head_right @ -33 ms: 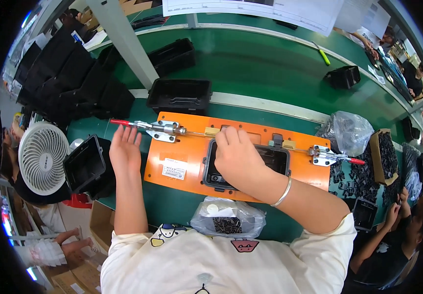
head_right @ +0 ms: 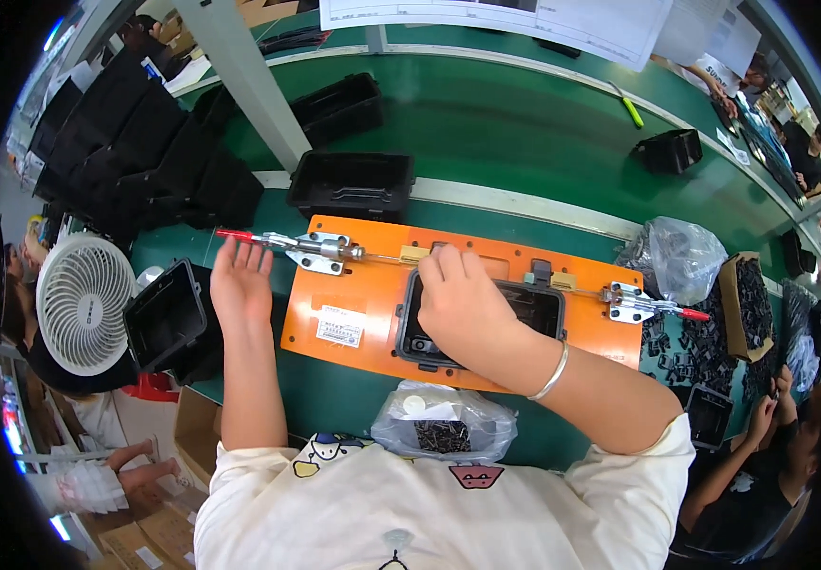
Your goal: Assemble components into a plastic enclosure using a manual toggle clamp fixture on an assembly line.
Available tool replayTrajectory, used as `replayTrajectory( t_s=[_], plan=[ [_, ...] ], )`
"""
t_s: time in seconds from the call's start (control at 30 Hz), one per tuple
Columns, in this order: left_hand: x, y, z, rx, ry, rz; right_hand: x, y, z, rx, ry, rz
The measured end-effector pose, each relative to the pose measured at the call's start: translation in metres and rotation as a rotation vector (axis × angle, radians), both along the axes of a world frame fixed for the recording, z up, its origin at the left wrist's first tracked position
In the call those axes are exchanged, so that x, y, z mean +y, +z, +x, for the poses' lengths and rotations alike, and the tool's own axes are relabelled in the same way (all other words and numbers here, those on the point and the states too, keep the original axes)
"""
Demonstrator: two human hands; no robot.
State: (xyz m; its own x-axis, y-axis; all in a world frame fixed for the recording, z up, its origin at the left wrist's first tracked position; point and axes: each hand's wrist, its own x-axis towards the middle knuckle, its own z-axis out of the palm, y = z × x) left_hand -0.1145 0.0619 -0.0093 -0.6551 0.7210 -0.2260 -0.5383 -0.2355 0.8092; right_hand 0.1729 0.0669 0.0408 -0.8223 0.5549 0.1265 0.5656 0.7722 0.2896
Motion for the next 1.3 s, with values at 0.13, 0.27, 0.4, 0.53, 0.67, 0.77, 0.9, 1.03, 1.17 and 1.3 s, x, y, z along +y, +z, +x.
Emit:
replayTrajectory(
  t_s=[0.13,0.27,0.4,0.53,0.67,0.77,0.9,1.03,1.17,1.3],
  plan=[
    [0.028,0.018,0.003,-0.108,0.175,0.048,0.006,0.002,0.002,-0.082,0.088,0.028],
    [0.045,0.058,0.037,0.483,0.281,0.316,0.005,-0.001,0.000,-0.090,0.057,0.009],
    [0.048,0.062,0.012,0.529,0.161,0.300,0.004,0.000,0.001,-0.027,0.060,0.060],
    [0.053,0.055,0.003,0.537,0.065,0.359,0.020,0.023,-0.001,0.049,-0.111,-0.279],
    [0.052,0.055,0.003,0.540,0.098,0.356,0.066,0.026,0.009,0.512,-0.247,-0.582],
    [0.052,0.056,0.004,0.515,0.098,0.351,0.085,0.032,0.004,0.372,-0.319,-0.797],
    [0.050,0.055,0.001,0.515,0.097,0.355,0.082,0.053,-0.014,0.194,-0.456,-0.971],
    [0.052,0.055,0.003,0.528,0.092,0.345,0.095,0.030,-0.004,0.295,-0.257,-0.914],
    [0.050,0.055,0.000,0.541,0.080,0.341,0.093,0.034,-0.009,0.215,-0.313,-0.865],
    [0.049,0.057,0.003,0.550,0.067,0.347,0.095,0.025,-0.006,0.297,-0.365,-0.873]
  ],
)
